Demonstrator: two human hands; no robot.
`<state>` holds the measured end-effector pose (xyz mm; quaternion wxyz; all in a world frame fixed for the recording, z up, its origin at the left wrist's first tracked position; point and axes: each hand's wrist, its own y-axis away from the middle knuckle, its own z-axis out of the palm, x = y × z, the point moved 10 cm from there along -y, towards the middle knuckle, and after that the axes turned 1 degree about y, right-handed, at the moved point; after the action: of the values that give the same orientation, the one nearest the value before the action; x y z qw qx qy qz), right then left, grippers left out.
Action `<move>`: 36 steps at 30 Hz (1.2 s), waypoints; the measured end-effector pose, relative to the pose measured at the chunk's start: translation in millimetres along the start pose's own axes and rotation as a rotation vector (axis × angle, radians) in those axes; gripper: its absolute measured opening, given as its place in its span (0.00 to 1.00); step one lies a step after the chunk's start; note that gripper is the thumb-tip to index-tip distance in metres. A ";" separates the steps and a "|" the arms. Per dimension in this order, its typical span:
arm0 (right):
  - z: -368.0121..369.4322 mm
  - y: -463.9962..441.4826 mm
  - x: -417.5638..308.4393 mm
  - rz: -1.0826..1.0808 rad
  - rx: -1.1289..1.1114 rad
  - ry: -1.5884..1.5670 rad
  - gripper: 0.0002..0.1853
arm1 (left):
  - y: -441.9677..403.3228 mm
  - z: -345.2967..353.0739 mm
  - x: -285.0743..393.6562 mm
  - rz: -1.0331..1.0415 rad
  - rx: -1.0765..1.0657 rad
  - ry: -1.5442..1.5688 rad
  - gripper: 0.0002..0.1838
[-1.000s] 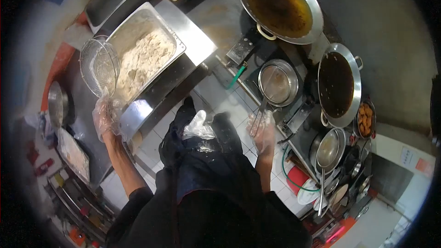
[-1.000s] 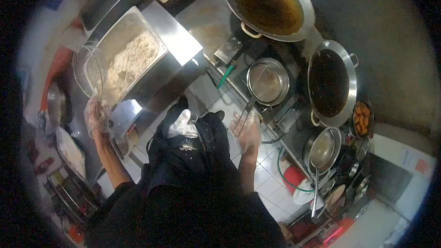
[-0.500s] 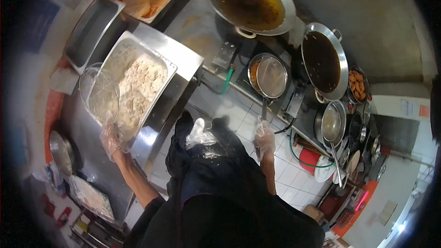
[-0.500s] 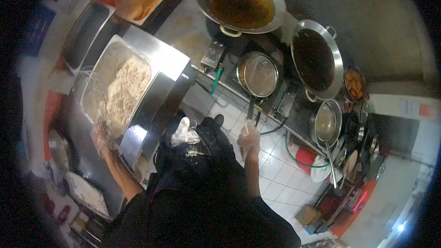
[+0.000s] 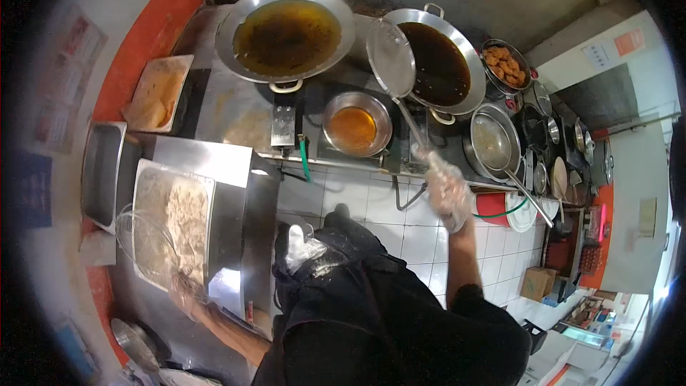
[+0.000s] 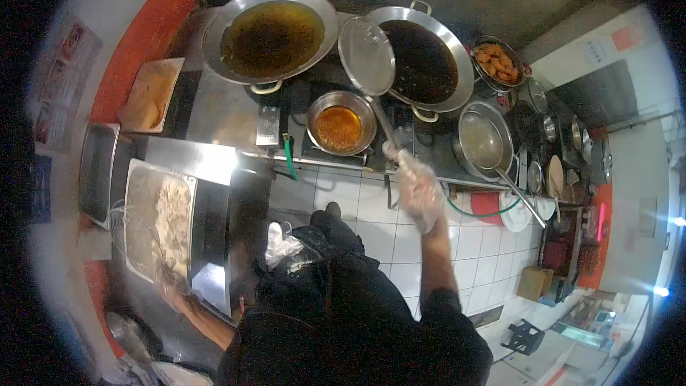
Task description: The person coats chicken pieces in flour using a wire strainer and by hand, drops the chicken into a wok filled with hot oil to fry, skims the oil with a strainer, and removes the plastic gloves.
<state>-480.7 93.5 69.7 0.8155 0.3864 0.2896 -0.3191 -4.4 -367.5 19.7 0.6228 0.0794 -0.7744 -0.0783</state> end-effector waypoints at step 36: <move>-69.1 -228.3 -114.6 -0.364 -0.038 2.174 0.13 | -9.7 -39.6 -52.0 0.239 -0.079 -0.202 0.22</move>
<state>-738.2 70.2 13.5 0.0724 0.4002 0.9100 0.0803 45.5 -366.4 -23.6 0.5492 -0.0460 -0.8334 -0.0415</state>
